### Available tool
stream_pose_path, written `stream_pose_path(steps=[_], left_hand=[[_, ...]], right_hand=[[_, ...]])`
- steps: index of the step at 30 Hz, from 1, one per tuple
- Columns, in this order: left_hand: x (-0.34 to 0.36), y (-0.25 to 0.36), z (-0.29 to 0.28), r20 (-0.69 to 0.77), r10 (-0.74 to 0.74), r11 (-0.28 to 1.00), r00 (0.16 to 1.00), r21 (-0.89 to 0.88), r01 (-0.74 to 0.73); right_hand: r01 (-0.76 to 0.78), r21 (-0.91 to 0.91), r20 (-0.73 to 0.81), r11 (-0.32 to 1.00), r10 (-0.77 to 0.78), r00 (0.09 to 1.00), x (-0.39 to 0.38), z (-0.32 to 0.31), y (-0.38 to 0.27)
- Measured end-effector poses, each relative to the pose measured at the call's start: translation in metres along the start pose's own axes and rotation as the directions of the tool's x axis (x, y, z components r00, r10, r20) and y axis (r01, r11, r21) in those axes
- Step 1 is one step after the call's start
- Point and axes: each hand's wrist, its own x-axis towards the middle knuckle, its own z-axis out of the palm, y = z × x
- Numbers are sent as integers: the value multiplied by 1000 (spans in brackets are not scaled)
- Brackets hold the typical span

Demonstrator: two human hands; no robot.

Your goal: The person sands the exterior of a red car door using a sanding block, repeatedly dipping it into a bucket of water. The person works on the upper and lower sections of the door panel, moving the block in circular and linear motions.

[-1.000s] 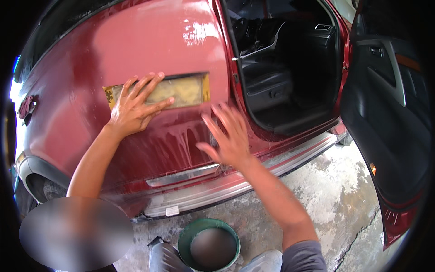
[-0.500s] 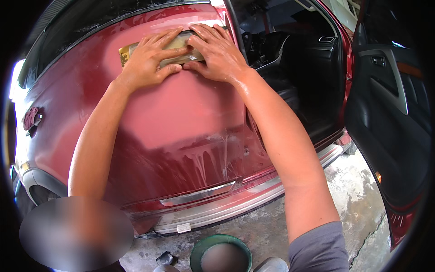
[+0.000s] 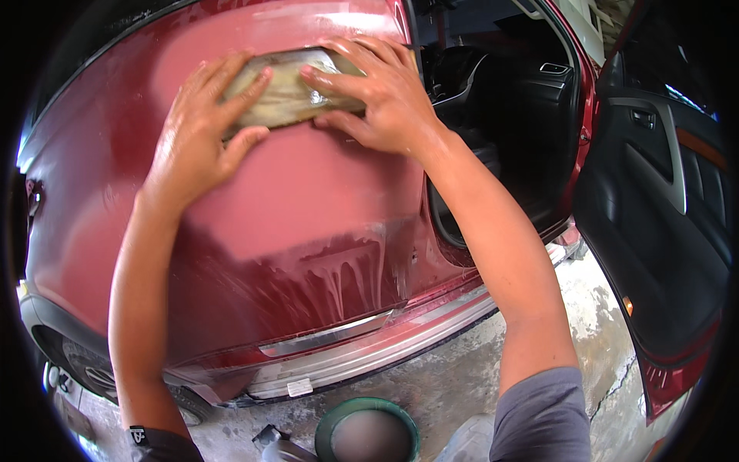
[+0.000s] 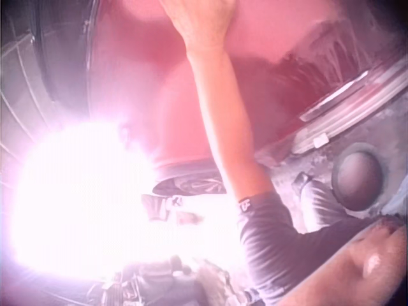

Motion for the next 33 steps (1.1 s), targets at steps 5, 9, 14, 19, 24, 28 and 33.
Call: stream_pose_path(steps=[5,9,14,19,24,28,33], left_hand=[[-55,96,37,101,16,994,995,-111,-4],[-35,62,27,109,15,1000,994,-25,-12],[21,-71,-16,-20,-43,998,999,56,44],[-22,11,11,-24,-110,988,994,109,112],[-32,79,11,147,-148,989,978,41,143],[12,-10,-2,62,-155,961,986,241,136],[24,-42,-6,30,-142,968,989,212,132]], right_hand=[[-73,37,5,997,73,997,-131,-1,-37],[-23,-21,-15,1000,23,1000,-84,1,-23],[173,68,-151,983,-161,975,82,33,29],[122,39,-59,992,-120,991,11,20,8],[93,99,42,991,-98,994,-54,-7,-2],[176,-4,-89,984,-176,980,46,25,39],[156,-20,-121,988,-157,980,72,34,42]])
